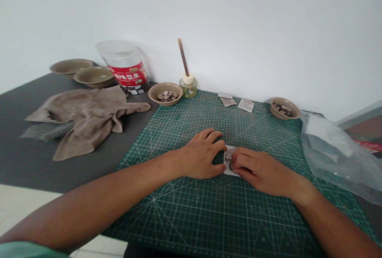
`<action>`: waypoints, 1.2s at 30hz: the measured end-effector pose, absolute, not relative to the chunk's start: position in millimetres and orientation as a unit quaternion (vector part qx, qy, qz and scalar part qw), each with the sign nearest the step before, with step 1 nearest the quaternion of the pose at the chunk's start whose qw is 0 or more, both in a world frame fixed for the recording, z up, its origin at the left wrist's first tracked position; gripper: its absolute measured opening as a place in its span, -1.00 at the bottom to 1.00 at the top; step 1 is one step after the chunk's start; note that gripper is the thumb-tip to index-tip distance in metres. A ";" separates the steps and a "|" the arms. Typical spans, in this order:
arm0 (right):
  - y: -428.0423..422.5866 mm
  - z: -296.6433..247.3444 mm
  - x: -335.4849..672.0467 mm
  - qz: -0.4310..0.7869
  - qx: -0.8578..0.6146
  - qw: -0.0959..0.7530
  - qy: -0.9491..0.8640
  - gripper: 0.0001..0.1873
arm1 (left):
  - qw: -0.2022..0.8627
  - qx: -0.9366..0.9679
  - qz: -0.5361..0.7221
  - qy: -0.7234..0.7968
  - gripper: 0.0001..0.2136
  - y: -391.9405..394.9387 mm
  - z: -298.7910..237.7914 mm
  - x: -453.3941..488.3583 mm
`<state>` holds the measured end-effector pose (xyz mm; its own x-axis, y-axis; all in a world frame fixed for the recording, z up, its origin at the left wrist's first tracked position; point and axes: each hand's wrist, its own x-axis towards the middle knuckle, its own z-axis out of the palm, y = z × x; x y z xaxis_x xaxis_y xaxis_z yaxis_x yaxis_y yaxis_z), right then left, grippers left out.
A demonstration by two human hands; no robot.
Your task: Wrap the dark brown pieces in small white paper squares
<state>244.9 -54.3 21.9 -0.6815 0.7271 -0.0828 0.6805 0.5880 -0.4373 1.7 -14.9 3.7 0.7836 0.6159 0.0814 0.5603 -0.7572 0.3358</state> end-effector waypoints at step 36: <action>-52.3 22.9 244.6 0.158 -0.462 0.060 -0.871 -0.87 | 0.149 0.932 0.087 0.319 -0.55 -15.2 5.5 2.2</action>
